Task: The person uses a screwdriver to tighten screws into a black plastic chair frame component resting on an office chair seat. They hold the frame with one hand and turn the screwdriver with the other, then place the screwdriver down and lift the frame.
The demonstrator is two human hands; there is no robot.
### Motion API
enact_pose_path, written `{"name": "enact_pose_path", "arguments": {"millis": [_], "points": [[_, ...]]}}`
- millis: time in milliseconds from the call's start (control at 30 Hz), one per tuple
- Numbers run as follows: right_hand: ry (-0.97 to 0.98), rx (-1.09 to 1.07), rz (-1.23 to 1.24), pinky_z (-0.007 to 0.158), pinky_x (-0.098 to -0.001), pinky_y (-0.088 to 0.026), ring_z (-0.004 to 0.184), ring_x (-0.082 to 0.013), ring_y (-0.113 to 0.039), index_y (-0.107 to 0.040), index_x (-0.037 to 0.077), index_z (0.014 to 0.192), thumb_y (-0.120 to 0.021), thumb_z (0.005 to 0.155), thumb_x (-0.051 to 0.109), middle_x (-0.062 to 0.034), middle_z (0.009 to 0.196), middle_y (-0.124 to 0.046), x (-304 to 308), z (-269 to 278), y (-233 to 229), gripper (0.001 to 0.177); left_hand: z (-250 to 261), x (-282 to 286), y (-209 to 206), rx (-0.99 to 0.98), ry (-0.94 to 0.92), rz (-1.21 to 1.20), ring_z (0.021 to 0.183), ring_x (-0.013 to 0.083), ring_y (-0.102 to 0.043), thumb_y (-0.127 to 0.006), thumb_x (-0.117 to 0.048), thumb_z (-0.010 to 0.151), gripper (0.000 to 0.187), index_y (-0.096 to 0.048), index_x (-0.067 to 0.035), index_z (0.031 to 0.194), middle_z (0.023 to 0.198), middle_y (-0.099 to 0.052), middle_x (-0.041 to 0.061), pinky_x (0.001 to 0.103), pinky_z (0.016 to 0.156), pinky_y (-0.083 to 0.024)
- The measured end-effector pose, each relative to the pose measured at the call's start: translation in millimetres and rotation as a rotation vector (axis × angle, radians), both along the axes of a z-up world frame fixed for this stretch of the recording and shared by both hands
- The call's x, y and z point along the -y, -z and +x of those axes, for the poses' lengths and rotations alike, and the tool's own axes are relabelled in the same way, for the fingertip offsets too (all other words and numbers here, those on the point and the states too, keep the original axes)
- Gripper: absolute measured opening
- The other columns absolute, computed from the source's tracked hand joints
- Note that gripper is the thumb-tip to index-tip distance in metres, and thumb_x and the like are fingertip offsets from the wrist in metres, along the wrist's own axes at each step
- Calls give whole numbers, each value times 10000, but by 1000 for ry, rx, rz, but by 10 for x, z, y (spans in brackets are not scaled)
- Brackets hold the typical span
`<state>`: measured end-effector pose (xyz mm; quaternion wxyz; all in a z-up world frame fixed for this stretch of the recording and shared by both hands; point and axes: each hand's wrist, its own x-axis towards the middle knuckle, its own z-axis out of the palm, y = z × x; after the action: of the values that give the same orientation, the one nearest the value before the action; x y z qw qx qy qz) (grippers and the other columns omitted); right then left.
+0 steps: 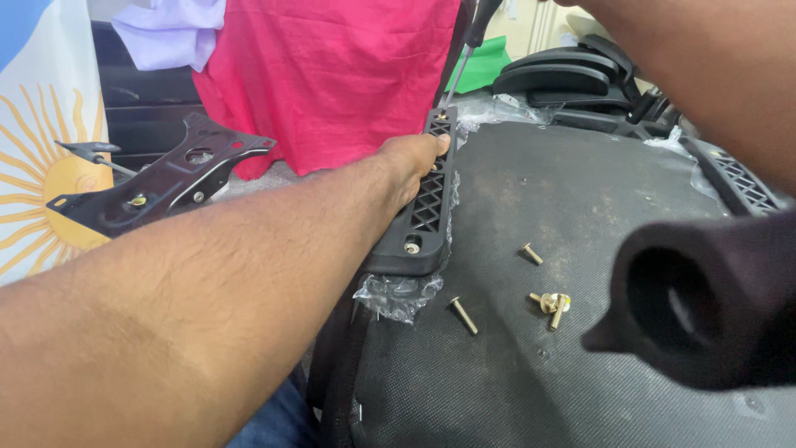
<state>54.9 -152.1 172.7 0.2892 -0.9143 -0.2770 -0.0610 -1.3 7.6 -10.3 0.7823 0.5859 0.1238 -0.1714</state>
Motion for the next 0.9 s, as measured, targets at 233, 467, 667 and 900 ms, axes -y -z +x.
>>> {"name": "enact_pose_path", "arguments": {"millis": [233,467,667,900], "points": [[22,-38,-225,906,-406,-570,1027,-261,-732,-627,27,1254,-559,991,205,-146,1137,-732,-95,-43,-517,326,50,39,76,57,9,-4,757,298,-632,-685,-276,946,331,-701,6,1118,944,-667,144,514,637,-527],[278,-240,29,783,-362,-671,880,-296,-809,-497,94,1356,-618,987,145,-177,1081,-754,-103,-141,-726,392,-116,230,-112,44,-103,144,963,296,-688,-789,-289,885,442,-720,44,1168,1119,-724,185,472,818,-536],[586,-160,-854,735,-432,-570,869,-378,-737,-674,-123,1146,-426,1115,554,-260,1063,-718,-172,-178,-833,722,-352,168,-259,14,-142,246,1107,310,-679,-807,-344,872,528,-689,37,1218,1210,-711,194,466,942,-503],[-56,24,-795,769,-404,-515,901,-218,-663,-640,50,1210,-718,814,240,-102,1020,-737,-234,-177,-899,446,-515,163,-419,-11,-155,321,1139,313,-698,-804,-390,865,566,-689,22,1234,1246,-711,184,473,980,-527]]}}
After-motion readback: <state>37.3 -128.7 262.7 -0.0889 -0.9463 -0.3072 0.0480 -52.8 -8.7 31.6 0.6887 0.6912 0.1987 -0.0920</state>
